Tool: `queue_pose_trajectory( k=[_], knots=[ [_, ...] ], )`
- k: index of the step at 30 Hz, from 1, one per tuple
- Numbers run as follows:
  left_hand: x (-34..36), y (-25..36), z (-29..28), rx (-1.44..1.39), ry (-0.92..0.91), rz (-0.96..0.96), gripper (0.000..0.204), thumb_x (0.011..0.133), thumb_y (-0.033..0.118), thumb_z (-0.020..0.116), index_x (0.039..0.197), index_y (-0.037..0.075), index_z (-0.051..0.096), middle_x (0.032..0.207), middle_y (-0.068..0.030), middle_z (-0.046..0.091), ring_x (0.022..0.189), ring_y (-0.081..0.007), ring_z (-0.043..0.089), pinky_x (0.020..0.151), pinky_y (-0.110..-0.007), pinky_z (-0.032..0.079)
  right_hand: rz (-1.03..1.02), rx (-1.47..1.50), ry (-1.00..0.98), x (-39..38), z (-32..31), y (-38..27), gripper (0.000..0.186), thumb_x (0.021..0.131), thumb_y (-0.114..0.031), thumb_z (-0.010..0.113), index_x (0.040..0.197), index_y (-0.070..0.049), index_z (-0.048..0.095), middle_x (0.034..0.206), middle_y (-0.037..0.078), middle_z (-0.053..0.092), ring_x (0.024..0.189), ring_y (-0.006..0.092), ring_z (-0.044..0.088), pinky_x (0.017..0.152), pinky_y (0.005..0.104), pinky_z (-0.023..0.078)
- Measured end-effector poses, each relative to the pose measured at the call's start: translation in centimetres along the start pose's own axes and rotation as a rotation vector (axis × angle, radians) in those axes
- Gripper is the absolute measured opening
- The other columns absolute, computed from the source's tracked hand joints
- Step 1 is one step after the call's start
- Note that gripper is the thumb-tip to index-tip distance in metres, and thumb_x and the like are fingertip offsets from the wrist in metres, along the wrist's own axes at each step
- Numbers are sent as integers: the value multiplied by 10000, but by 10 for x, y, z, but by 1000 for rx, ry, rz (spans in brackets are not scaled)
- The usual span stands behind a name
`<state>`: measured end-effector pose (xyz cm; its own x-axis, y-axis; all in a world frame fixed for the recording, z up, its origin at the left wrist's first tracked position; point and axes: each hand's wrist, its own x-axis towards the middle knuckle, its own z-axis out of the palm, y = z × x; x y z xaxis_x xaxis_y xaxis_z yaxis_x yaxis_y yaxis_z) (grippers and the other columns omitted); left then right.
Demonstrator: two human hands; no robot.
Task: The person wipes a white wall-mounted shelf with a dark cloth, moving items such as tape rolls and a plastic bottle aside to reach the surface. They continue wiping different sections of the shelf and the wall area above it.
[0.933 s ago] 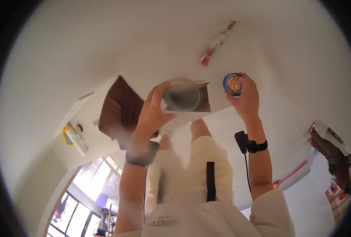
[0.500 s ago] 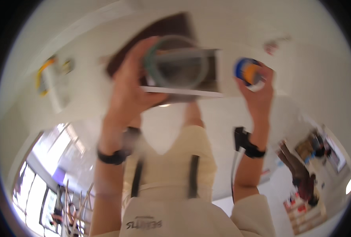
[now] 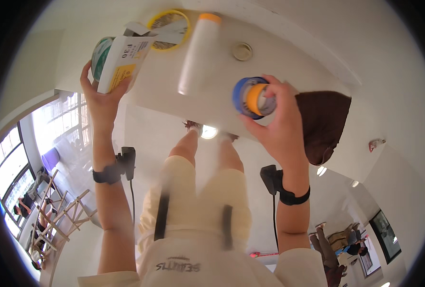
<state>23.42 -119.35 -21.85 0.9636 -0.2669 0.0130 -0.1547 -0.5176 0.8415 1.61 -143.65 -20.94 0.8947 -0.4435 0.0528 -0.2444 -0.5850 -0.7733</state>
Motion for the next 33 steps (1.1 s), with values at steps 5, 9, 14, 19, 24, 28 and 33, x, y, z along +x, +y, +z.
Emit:
queue_pose_trajectory(
  k=[5,9,14,19,24,28,33],
  knots=[
    [46,-34,-7,-141,81,-64,849,688,29,805,1347,27,270,1115,-195,576,985,-254,620,793,-314,545,-42,-35,-8,58,59,-44,522,649,-43,792,1000,-71,406,1220,158,554,948,319,569,827,363,474],
    [63,-34,29,-117,-22,37,901,611,146,842,1345,69,326,1002,-154,620,928,-236,623,775,-351,510,74,-1,50,88,80,-64,509,669,-67,799,993,-70,406,1190,169,569,928,307,591,832,365,476],
    [70,-15,73,-132,83,-76,948,612,144,839,1359,34,265,968,-152,609,883,-246,610,744,-340,504,164,-89,136,120,130,-59,521,672,-107,814,1005,-60,416,1098,166,588,895,320,600,806,373,475],
    [59,-18,89,-261,77,-258,943,690,138,767,1406,-6,170,1145,-212,510,1026,-295,548,778,-339,502,123,-359,246,137,173,-46,541,671,-156,817,1039,-43,438,953,151,566,868,355,566,748,404,452],
    [55,-20,91,-340,63,-210,925,715,132,758,1410,21,158,1250,-226,434,1145,-320,494,906,-384,465,281,-253,260,134,174,-50,548,680,-156,775,1110,-32,458,1030,135,548,1042,352,503,852,423,428],
    [49,-19,85,-440,-23,-238,785,774,182,728,1379,38,248,1300,-204,415,1239,-320,423,991,-414,391,230,-311,346,131,158,-54,547,672,-145,811,1051,-45,429,1104,181,557,1023,327,555,876,383,442],
    [48,-26,72,-387,-51,-248,474,879,201,612,1280,37,420,1280,-148,472,1253,-307,409,1033,-402,330,239,-128,404,133,138,-81,555,682,-121,830,1031,-61,403,1209,152,540,1026,231,564,882,341,462]
  ],
)
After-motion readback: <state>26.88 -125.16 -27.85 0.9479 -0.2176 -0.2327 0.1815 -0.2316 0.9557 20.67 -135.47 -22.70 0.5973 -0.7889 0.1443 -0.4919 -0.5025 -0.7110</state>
